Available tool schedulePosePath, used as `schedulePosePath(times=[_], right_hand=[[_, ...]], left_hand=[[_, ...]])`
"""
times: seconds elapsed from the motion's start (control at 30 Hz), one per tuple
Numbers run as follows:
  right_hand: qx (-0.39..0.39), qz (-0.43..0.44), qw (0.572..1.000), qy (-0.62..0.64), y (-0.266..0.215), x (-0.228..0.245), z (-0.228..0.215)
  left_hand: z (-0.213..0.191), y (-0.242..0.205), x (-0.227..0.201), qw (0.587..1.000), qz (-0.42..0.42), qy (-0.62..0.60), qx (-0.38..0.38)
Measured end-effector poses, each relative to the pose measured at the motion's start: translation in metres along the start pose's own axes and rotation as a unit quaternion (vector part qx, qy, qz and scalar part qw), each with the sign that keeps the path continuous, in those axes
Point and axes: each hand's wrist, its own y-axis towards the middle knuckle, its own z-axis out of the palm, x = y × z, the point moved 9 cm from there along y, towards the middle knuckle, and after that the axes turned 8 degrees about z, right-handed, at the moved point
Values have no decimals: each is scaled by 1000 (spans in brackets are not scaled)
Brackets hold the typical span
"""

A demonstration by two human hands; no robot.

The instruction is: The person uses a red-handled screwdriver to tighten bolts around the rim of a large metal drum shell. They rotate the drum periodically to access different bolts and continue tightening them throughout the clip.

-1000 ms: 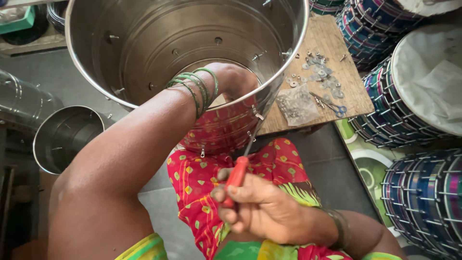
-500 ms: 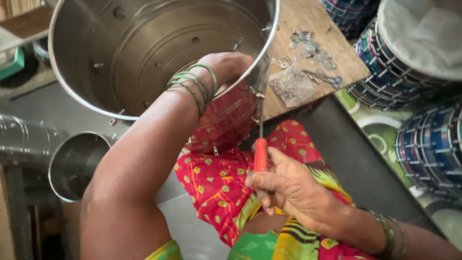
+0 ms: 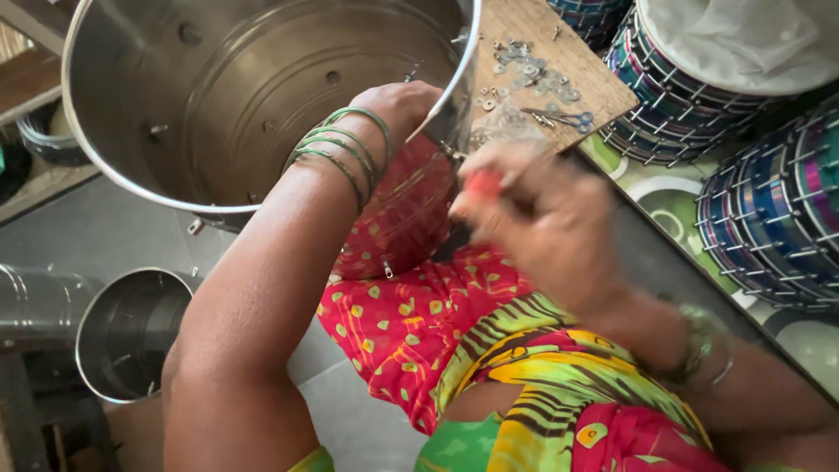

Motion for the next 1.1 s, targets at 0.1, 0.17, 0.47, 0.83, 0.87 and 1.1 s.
schedulePosePath(times=[0.1,0.17,0.47,0.83,0.87,1.1], right_hand=[[-83,-128,983,-103,28,21,-45],[-110,-196,964,-139,42,31,-59],[-148,-51,987,29,119,-106,-124],[37,82,996,-11,66,-322,-26],[57,86,994,-18,57,-333,-11],[230,301,913,148,8,-386,68]], left_hand=[[10,-7,-20,996,-44,11,78],[9,-20,-29,990,-72,-8,118],[6,-33,-54,976,-99,-38,189],[7,-45,-32,944,-225,-127,205],[8,-43,-31,952,-200,-102,206],[23,-40,-12,964,-146,-39,217]])
